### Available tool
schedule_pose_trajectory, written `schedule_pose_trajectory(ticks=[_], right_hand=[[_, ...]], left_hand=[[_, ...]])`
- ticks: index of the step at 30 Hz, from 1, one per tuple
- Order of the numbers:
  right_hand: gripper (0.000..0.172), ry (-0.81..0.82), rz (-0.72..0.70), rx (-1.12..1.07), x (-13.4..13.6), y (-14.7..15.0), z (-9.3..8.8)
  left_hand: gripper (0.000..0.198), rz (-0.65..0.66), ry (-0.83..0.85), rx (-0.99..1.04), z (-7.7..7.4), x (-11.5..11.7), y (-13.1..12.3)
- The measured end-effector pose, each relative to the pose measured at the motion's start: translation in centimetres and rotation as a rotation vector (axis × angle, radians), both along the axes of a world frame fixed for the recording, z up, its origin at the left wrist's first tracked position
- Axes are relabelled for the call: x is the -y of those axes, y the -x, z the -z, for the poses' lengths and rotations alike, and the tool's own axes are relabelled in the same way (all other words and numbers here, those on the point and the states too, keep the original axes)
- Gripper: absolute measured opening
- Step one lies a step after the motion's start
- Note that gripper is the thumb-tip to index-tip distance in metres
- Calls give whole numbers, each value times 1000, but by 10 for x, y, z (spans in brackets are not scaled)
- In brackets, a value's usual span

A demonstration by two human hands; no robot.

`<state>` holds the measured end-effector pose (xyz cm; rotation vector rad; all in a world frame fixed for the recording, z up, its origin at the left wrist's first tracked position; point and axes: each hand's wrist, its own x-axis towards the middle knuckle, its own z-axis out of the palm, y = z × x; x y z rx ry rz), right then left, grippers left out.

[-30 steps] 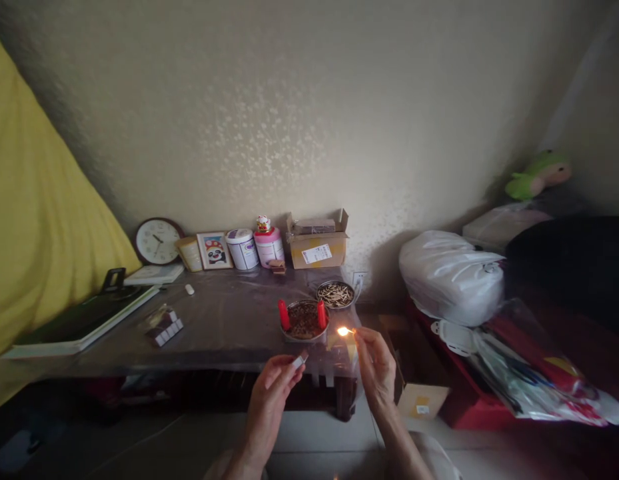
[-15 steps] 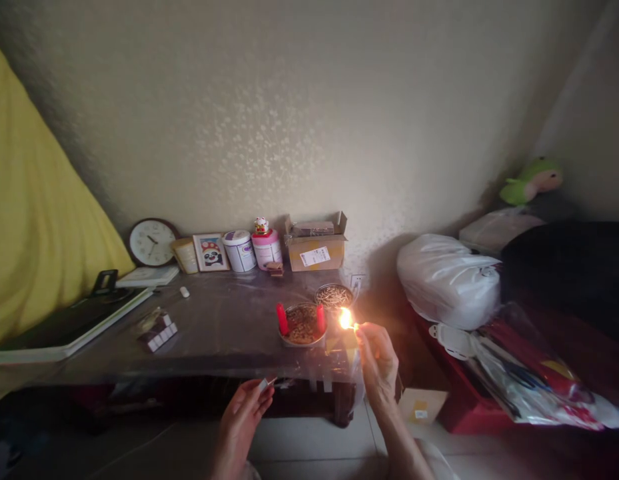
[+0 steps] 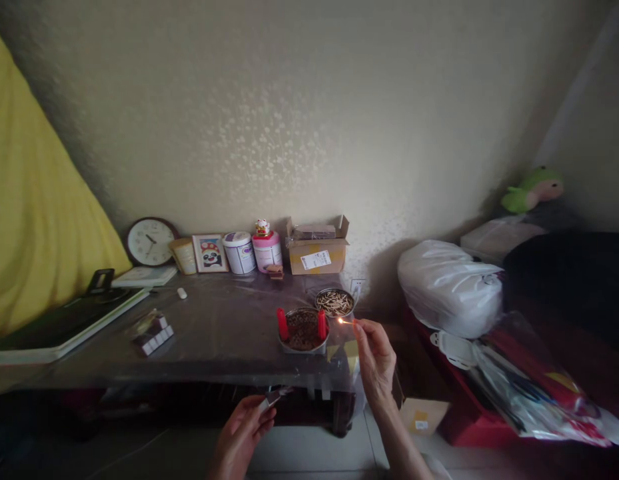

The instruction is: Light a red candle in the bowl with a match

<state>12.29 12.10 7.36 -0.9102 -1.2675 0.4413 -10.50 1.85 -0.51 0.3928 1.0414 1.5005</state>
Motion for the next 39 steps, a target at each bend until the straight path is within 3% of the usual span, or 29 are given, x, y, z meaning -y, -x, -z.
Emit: schedule_pose_trajectory(ticks=[10, 19, 27, 34, 39], right_hand=[[15, 60, -102, -69, -10, 13, -5], [23, 114, -125, -99, -24, 18, 3], [16, 58, -128, -24, -31, 20, -3], [14, -13, -109, 34, -38, 21, 0], [15, -23, -93, 55, -41, 22, 4]], left_hand=[[41, -15, -2, 18, 11, -4, 3], [41, 15, 6, 23, 28, -9, 8], [38, 2, -6, -2, 36, -11, 11], [37, 58, -23, -14, 31, -11, 13], [37, -41, -43, -37, 21, -5, 0]])
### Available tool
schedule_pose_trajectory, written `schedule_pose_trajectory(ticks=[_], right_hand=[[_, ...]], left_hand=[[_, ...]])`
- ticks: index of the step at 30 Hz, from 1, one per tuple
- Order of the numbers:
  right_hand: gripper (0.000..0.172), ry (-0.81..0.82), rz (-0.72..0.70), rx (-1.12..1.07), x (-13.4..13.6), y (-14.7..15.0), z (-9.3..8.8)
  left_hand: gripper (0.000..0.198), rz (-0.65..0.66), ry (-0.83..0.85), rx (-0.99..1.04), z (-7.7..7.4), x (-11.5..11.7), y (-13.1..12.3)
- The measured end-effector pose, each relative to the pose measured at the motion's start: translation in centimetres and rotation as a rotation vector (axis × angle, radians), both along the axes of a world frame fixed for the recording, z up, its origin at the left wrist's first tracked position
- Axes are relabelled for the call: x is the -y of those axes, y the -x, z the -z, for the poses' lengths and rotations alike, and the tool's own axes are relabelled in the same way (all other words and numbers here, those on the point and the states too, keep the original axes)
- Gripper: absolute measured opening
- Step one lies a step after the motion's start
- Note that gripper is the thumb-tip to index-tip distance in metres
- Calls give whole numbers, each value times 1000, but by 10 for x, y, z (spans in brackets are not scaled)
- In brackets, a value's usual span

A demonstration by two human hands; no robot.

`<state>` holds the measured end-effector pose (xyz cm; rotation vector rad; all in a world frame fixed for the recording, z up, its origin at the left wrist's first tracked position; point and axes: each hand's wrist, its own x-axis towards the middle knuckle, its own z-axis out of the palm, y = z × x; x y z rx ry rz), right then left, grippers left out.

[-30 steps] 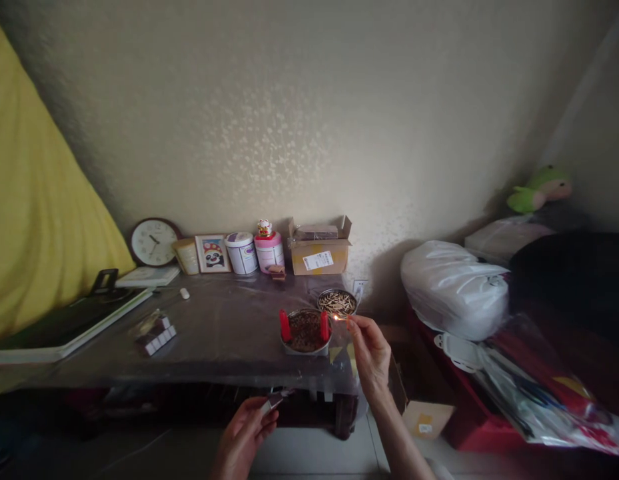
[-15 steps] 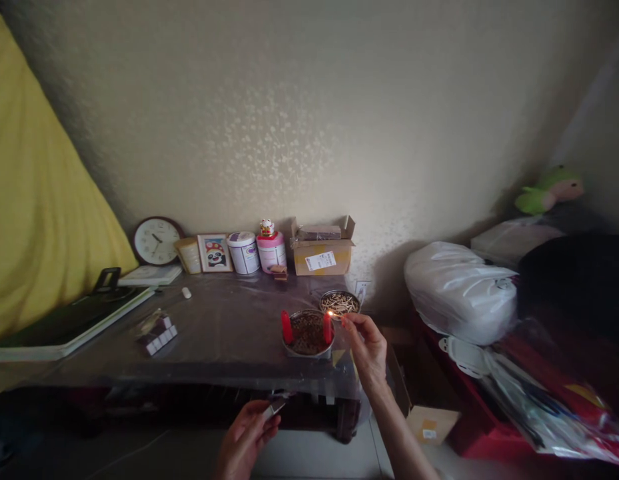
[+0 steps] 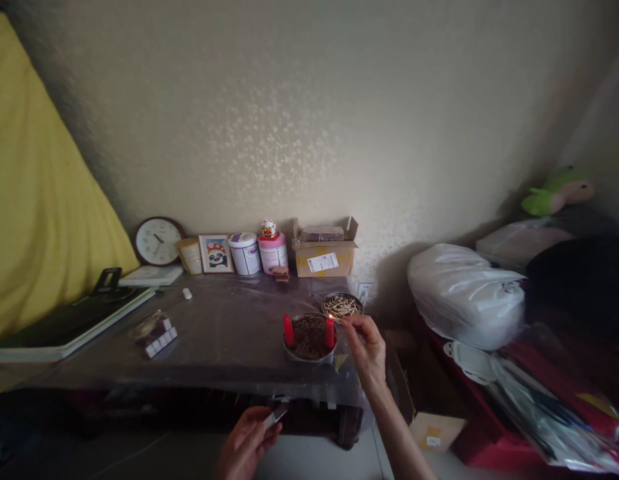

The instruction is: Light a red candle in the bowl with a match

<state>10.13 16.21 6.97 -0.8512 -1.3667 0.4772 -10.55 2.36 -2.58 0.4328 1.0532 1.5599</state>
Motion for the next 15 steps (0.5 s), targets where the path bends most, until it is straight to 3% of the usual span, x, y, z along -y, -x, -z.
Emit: schedule_pose_trajectory(ticks=[5, 15], right_hand=[[14, 10, 6, 12, -1, 0, 1], [13, 18, -9, -3, -2, 3, 3]], left_hand=[[39, -11, -1, -27, -4, 2, -3], [39, -13, 15, -44, 2, 1, -1]])
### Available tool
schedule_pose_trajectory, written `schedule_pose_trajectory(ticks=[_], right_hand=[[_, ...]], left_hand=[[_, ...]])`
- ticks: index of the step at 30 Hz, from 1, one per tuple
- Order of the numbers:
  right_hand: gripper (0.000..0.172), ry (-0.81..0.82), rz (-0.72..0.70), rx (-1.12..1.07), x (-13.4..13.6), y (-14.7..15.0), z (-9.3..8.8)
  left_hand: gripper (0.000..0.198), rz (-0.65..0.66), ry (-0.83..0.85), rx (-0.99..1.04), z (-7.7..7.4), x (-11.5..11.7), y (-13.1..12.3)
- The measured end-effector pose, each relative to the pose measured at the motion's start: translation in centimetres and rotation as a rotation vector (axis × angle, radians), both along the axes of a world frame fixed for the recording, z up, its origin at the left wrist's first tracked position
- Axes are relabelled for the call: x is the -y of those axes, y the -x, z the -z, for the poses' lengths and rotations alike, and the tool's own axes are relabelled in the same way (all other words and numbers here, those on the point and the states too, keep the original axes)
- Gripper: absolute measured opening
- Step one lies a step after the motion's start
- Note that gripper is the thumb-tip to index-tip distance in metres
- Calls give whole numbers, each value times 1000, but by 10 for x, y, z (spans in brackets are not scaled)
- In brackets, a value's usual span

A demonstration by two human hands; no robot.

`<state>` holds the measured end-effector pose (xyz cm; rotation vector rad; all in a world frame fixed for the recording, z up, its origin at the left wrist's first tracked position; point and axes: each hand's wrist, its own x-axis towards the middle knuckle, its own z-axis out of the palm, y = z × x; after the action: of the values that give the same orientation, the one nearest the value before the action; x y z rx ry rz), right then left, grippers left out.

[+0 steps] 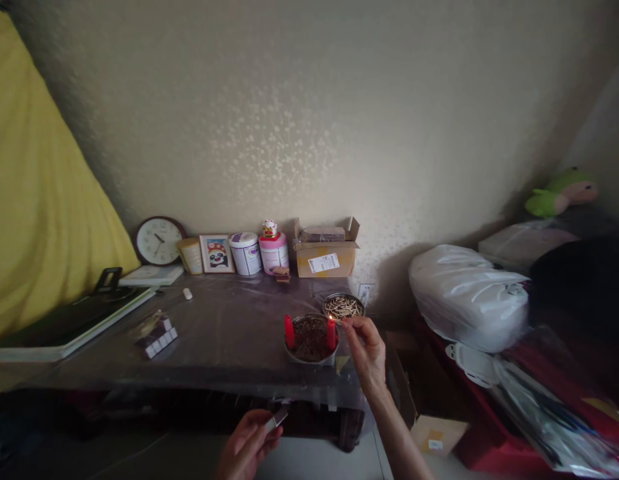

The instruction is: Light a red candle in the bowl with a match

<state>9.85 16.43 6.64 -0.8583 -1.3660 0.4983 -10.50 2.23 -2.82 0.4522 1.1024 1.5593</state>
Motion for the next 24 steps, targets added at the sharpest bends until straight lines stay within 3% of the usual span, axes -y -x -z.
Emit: schedule_pose_trajectory(ticks=[24], right_hand=[[17, 90, -51, -91, 4, 1, -1]], left_hand=[[39, 7, 8, 6, 2, -1, 2]])
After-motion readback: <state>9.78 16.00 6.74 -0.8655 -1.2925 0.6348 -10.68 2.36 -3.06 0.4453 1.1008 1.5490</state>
